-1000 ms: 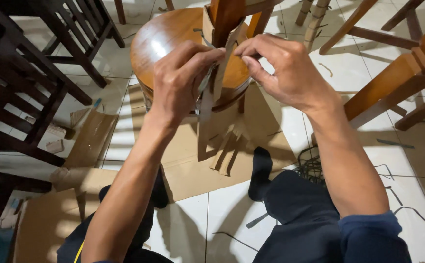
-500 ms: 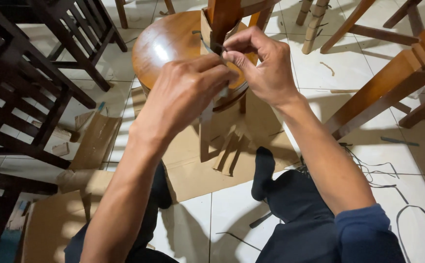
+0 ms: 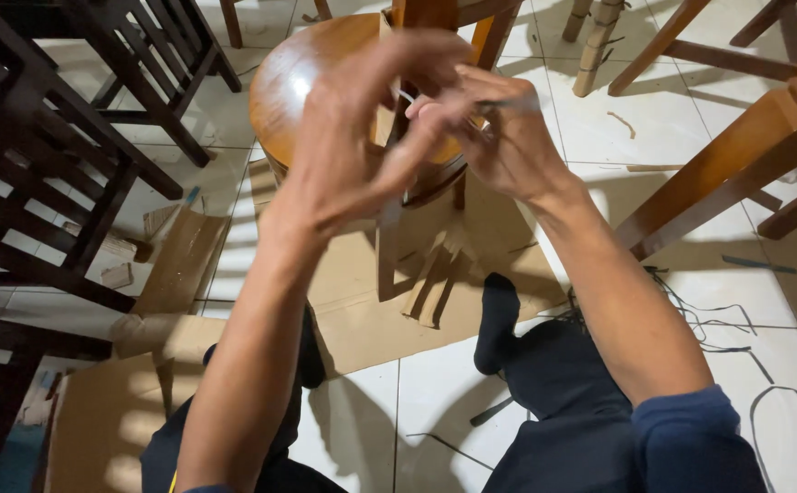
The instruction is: Wrapping wooden chair legs with cardboard and securing them with plastic ties
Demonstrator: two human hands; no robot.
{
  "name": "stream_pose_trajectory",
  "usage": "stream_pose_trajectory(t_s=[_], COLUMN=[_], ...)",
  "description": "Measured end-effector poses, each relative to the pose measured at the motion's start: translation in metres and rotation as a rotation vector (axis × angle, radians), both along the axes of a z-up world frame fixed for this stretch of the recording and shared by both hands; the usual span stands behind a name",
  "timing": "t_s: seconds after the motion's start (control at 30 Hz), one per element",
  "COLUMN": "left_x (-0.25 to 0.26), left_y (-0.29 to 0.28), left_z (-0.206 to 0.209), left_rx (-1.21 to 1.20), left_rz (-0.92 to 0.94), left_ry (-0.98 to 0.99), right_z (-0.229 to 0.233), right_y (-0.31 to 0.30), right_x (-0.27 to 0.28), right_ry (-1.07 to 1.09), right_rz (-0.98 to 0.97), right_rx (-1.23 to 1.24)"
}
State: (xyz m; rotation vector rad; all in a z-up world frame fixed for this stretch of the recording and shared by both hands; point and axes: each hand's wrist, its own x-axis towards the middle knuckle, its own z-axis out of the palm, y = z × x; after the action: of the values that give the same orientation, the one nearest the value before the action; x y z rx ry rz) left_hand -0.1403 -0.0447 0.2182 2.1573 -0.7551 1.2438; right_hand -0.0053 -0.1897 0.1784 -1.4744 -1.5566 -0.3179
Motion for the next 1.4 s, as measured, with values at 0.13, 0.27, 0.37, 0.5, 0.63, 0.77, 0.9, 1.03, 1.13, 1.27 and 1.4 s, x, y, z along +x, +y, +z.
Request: stream_pose_trajectory(t_s=[0.13, 0.27, 0.37, 0.5, 0.63, 0.77, 0.9, 1.03, 1.13, 1.27, 1.4], left_x=[0.009, 0.023, 0.024, 0.030, 0.023, 0.034, 0.032, 0.041, 0.042, 0.042, 0.046], left_y=[0.023, 0.027, 0.016, 0.008, 0.001, -0.003, -0.013, -0.026, -0.034, -0.035, -0.015], left_z=[-0.014, -0.035, -0.036, -0.041, -0.036, -0.052, -0.056, -0.066, -0.072, -0.076, -0.082], left_rx=[0.076, 0.085, -0.045, -0.192, -0.566, -1.028, -1.250, -1.493, -1.545, -1.692, -1.761], left_rz=[0.249, 0.432, 0.426, 0.496, 0.288, -0.016, -0.170, -0.292, -0.226, -0.232, -0.224], left_ry=[0.128, 0.296, 0.141, 0.256, 0.580, 0.609, 0.581, 0.439, 0.317, 0.283, 0.269], right_z=[0.011, 0.000, -0.006, -0.020, -0.021, -0.012, -0.012, -0.015, -0.018, -0.027, -0.057], right_y=[-0.005, -0.003, 0.006, 0.017, 0.016, 0.010, 0.010, 0.008, 0.008, 0.013, 0.014], right_x=[-0.007, 0.005, 0.006, 0.007, 0.000, -0.010, -0.010, -0.008, -0.006, 0.010, 0.045], right_ry=[-0.098, -0.384, -0.596, -0.633, -0.505, -0.475, -0.479, -0.465, -0.454, -0.456, -0.051], right_rz=[-0.056, -0.193, -0.331, -0.389, -0.257, -0.235, -0.239, -0.228, -0.229, -0.224, -0.134], right_rx=[-0.008, 0.088, 0.201, 0.279, 0.365, 0.384, 0.410, 0.394, 0.400, 0.434, 0.447])
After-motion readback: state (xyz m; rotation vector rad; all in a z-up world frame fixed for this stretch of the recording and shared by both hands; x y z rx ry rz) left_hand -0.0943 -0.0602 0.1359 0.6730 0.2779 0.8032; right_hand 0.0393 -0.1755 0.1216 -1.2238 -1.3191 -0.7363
